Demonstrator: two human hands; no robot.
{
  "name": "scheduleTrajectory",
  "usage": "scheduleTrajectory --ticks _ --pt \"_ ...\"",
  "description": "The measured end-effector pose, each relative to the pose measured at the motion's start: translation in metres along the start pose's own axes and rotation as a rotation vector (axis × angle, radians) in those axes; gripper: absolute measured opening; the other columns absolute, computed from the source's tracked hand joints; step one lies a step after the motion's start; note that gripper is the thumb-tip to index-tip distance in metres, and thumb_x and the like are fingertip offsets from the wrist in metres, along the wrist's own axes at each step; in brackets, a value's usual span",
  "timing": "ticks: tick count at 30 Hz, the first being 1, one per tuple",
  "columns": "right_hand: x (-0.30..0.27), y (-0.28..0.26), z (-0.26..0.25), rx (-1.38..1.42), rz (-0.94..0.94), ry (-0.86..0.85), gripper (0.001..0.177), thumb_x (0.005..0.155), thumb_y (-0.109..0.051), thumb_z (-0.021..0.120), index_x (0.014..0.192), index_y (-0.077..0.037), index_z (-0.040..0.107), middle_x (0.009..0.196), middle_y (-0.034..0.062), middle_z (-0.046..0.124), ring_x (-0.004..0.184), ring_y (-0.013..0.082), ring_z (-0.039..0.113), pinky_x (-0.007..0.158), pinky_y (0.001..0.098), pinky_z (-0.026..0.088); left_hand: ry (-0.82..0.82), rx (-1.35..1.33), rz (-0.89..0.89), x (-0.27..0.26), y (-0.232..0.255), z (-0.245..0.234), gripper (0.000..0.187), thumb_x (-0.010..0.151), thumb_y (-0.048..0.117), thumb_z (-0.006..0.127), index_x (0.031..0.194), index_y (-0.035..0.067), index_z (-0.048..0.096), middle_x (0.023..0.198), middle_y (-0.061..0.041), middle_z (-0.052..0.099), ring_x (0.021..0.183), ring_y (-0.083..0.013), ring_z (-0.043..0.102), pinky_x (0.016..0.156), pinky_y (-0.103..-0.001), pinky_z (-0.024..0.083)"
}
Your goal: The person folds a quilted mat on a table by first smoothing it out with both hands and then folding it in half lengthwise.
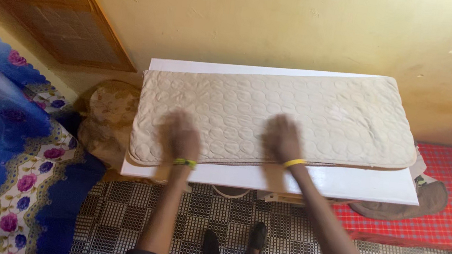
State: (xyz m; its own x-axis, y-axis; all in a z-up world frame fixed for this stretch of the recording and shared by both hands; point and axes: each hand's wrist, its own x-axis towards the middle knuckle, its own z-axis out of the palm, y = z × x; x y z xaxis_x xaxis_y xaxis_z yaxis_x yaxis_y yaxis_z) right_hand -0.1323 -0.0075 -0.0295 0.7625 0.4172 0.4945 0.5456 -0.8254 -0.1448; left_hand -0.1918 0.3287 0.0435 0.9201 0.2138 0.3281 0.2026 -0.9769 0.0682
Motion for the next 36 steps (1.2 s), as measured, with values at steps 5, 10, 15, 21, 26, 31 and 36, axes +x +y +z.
scheduleTrajectory --ticks 5,10,15,21,26,31,36 --pt "0.013 -0.089 -0.001 0.086 -0.019 -0.131 0.059 0.102 -0.044 0.05 0.149 -0.009 0.049 0.159 0.0174 0.042 0.148 0.034 0.037 0.121 0.0528 0.025 -0.283 -0.208 0.296 -0.021 0.055 -0.006 0.067 0.103 0.049 0.035 0.156 0.008 0.032 0.168 -0.014 0.02 0.156 -0.0304 0.013 0.126 -0.049 0.01" --pt "-0.027 0.006 -0.047 -0.021 0.223 -0.118 0.057 0.102 -0.045 0.052 0.147 -0.01 0.053 0.159 0.0192 0.043 0.148 0.0367 0.039 0.124 0.0505 0.027 -0.36 -0.046 0.198 -0.003 -0.009 0.006 0.071 0.107 0.054 0.023 0.161 0.007 0.021 0.171 -0.013 0.008 0.157 -0.0277 0.007 0.127 -0.044 0.005" --pt "-0.081 0.102 -0.082 -0.192 0.463 -0.048 0.058 0.102 -0.039 0.055 0.147 -0.002 0.051 0.157 0.0243 0.043 0.147 0.0399 0.038 0.118 0.0557 0.027 -0.313 -0.028 0.007 0.006 -0.036 -0.003 0.072 0.104 0.051 0.026 0.159 0.005 0.022 0.169 -0.015 0.009 0.156 -0.0299 0.007 0.125 -0.045 0.005" --pt "-0.044 0.027 -0.034 -0.02 0.199 -0.136 0.063 0.104 -0.045 0.047 0.154 -0.008 0.042 0.164 0.019 0.037 0.154 0.0339 0.03 0.125 0.0529 0.019 -0.368 -0.127 0.024 -0.006 0.108 -0.002 0.061 0.106 0.028 0.042 0.16 0.003 0.036 0.17 -0.018 0.027 0.16 -0.0289 0.02 0.132 -0.047 0.012" --pt "-0.033 0.035 -0.061 0.053 0.146 -0.284 0.062 0.104 -0.047 0.046 0.155 -0.012 0.042 0.165 0.0156 0.032 0.153 0.0306 0.028 0.125 0.0511 0.015 -0.27 -0.182 0.271 -0.027 0.175 0.012 0.068 0.105 0.051 0.035 0.157 0.008 0.03 0.169 -0.015 0.018 0.156 -0.0312 0.012 0.126 -0.051 0.007" --pt "-0.084 0.19 -0.13 0.016 0.268 -0.118 0.062 0.103 -0.042 0.053 0.151 -0.003 0.048 0.161 0.0254 0.038 0.149 0.0418 0.035 0.123 0.0539 0.023 -0.28 -0.046 -0.069 -0.003 0.109 0.029 0.075 0.103 0.057 0.029 0.16 0.008 0.026 0.17 -0.015 0.014 0.156 -0.0308 0.008 0.125 -0.049 0.005" --pt "-0.089 0.248 -0.153 -0.136 0.322 -0.121 0.062 0.104 -0.038 0.054 0.149 0.003 0.048 0.16 0.0275 0.042 0.151 0.0426 0.037 0.122 0.0591 0.024 -0.208 0.083 -0.267 -0.005 0.104 0.037 0.072 0.105 0.048 0.035 0.156 -0.002 0.033 0.168 -0.021 0.022 0.156 -0.0375 0.015 0.125 -0.053 0.012"
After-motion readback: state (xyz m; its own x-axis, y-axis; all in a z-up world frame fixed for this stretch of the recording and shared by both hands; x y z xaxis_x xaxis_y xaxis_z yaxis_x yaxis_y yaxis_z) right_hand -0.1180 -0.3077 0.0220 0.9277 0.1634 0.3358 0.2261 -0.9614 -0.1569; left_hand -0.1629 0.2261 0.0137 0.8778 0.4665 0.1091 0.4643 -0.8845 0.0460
